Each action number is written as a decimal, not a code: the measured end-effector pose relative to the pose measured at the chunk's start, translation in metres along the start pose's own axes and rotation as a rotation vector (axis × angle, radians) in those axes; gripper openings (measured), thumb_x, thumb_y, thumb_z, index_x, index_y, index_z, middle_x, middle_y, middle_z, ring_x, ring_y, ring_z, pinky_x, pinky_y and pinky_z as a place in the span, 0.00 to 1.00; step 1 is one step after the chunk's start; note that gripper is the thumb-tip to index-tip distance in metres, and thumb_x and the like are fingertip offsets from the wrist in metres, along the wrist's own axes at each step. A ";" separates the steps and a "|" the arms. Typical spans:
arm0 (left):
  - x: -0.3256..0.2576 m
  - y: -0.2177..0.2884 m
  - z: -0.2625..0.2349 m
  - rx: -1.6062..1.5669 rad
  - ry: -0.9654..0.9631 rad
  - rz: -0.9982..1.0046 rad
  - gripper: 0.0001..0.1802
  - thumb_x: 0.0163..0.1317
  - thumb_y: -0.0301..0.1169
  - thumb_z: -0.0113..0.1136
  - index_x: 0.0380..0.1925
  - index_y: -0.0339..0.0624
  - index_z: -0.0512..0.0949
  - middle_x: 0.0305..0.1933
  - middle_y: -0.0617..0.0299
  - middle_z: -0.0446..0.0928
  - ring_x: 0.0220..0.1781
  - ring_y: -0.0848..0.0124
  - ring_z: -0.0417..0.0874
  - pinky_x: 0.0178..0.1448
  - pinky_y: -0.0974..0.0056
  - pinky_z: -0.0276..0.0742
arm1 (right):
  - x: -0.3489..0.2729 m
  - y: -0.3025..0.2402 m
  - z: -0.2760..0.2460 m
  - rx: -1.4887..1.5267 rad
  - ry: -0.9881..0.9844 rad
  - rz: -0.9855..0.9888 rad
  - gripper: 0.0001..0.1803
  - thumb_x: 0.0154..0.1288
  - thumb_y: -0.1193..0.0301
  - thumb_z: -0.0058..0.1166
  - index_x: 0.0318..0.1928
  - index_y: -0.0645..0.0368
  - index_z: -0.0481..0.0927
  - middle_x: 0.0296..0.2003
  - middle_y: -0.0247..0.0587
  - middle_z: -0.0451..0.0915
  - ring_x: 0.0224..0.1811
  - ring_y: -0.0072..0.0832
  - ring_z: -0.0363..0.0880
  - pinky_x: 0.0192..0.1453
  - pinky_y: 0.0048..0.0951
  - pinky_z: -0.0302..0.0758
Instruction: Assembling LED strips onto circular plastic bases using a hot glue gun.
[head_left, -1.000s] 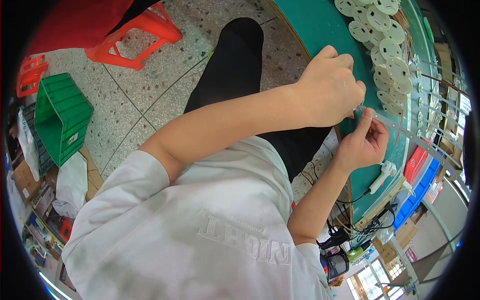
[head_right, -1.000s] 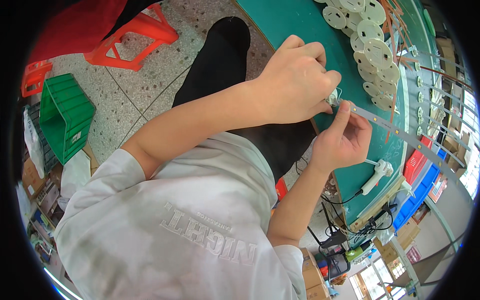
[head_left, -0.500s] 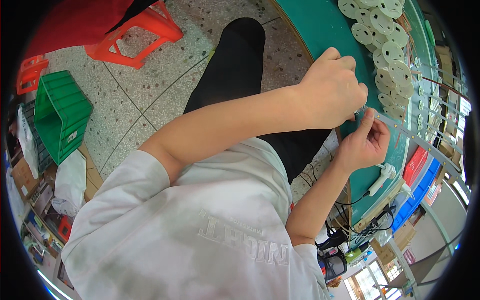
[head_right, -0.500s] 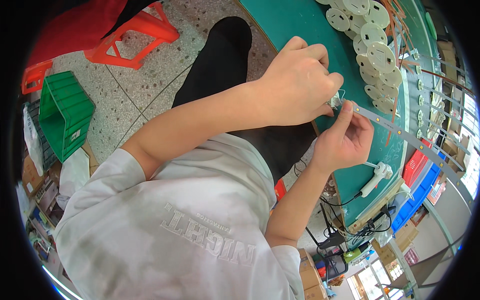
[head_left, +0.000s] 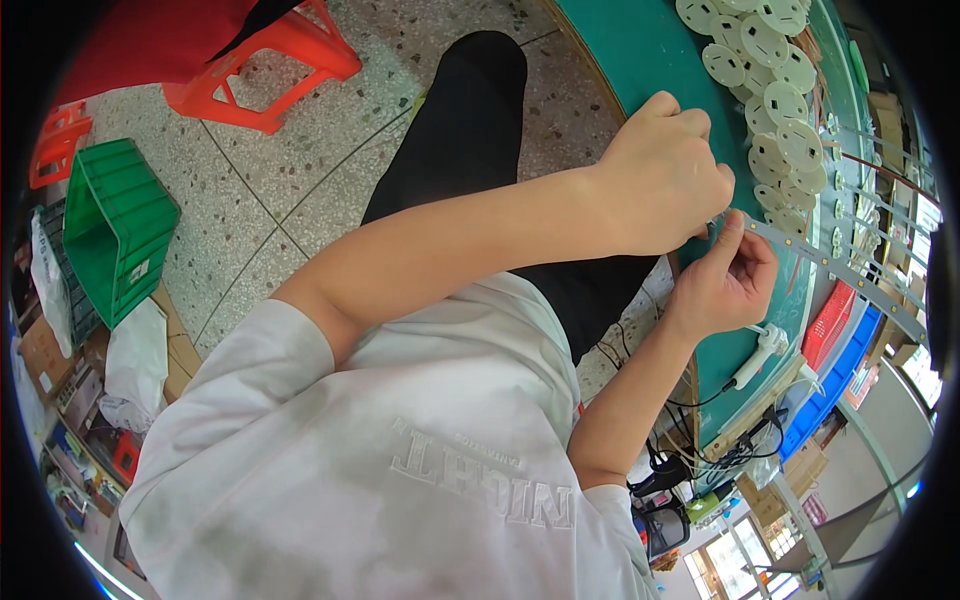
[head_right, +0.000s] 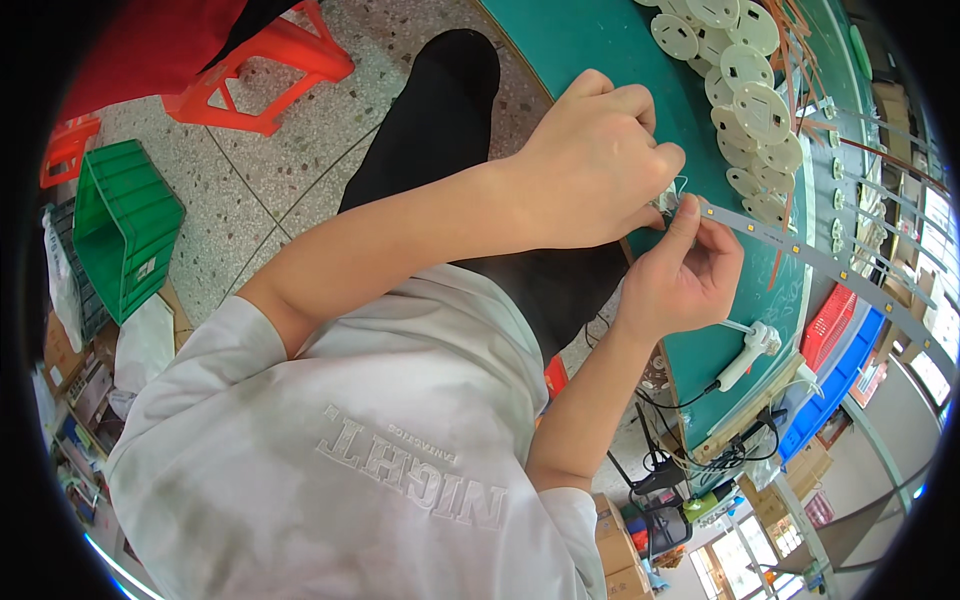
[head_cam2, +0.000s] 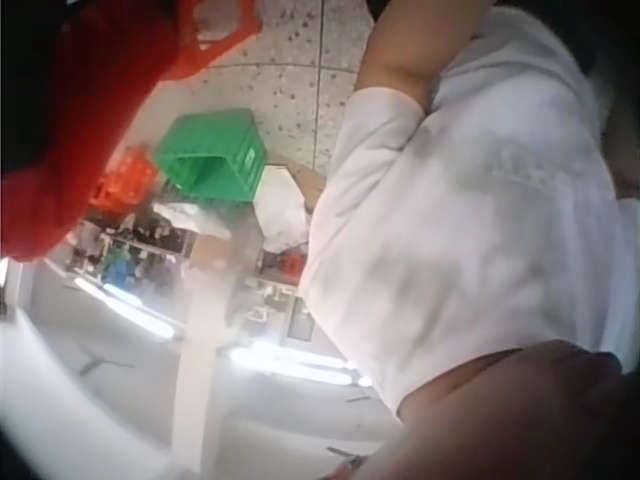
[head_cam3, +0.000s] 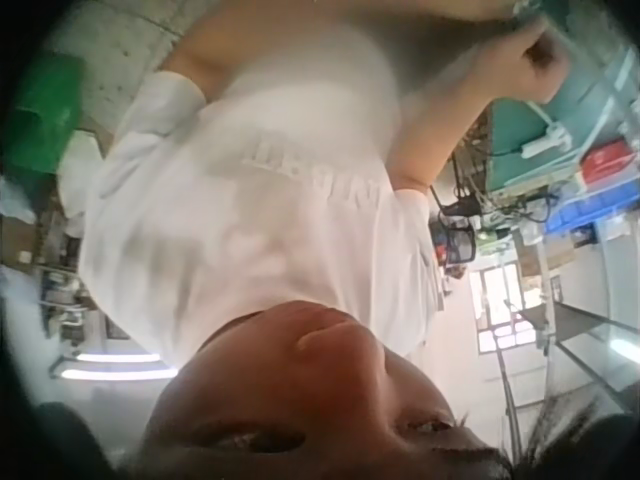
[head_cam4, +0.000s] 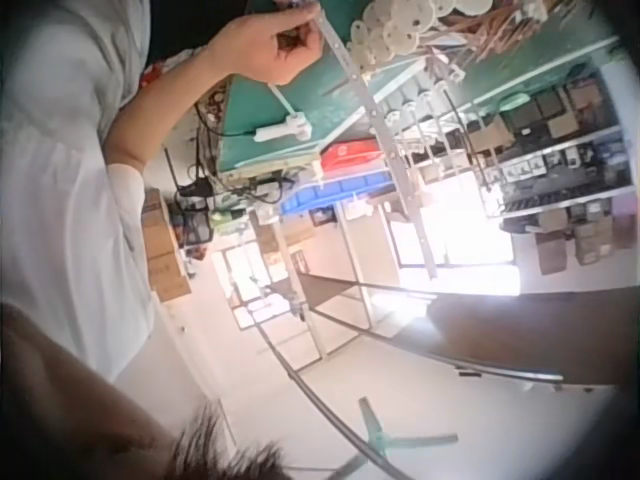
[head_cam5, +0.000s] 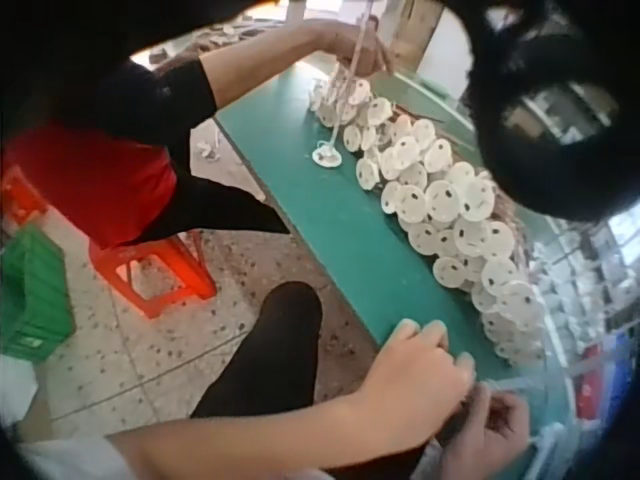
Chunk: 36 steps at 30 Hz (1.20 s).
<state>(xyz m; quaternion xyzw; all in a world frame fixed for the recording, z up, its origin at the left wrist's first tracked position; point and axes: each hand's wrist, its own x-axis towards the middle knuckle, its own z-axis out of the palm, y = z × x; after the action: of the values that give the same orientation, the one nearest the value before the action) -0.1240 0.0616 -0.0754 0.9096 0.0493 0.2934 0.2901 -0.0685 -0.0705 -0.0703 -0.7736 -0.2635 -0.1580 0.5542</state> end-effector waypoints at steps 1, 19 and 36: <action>0.000 0.000 0.000 0.004 -0.010 -0.004 0.17 0.39 0.40 0.78 0.24 0.40 0.83 0.20 0.64 0.81 0.43 0.65 0.78 0.48 0.55 0.66 | 0.000 0.001 0.000 -0.001 0.000 0.000 0.07 0.65 0.79 0.66 0.35 0.67 0.79 0.30 0.39 0.83 0.31 0.19 0.78 0.36 0.19 0.75; 0.001 0.000 -0.002 -0.010 -0.024 -0.011 0.17 0.39 0.39 0.77 0.24 0.39 0.83 0.20 0.63 0.81 0.42 0.64 0.79 0.48 0.55 0.67 | -0.002 0.011 -0.004 -0.119 -0.040 -0.111 0.08 0.65 0.79 0.66 0.34 0.66 0.77 0.30 0.39 0.82 0.31 0.19 0.79 0.34 0.20 0.77; 0.002 0.000 -0.001 -0.030 -0.027 -0.016 0.19 0.37 0.39 0.78 0.25 0.38 0.84 0.24 0.61 0.81 0.44 0.64 0.80 0.50 0.54 0.68 | 0.005 0.017 -0.011 -0.030 -0.126 -0.097 0.07 0.67 0.80 0.64 0.37 0.67 0.77 0.34 0.42 0.84 0.34 0.21 0.81 0.38 0.21 0.79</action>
<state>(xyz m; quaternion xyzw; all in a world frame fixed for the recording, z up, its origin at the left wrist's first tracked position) -0.1231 0.0625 -0.0736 0.9085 0.0482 0.2795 0.3069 -0.0546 -0.0843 -0.0769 -0.7766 -0.3328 -0.1396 0.5164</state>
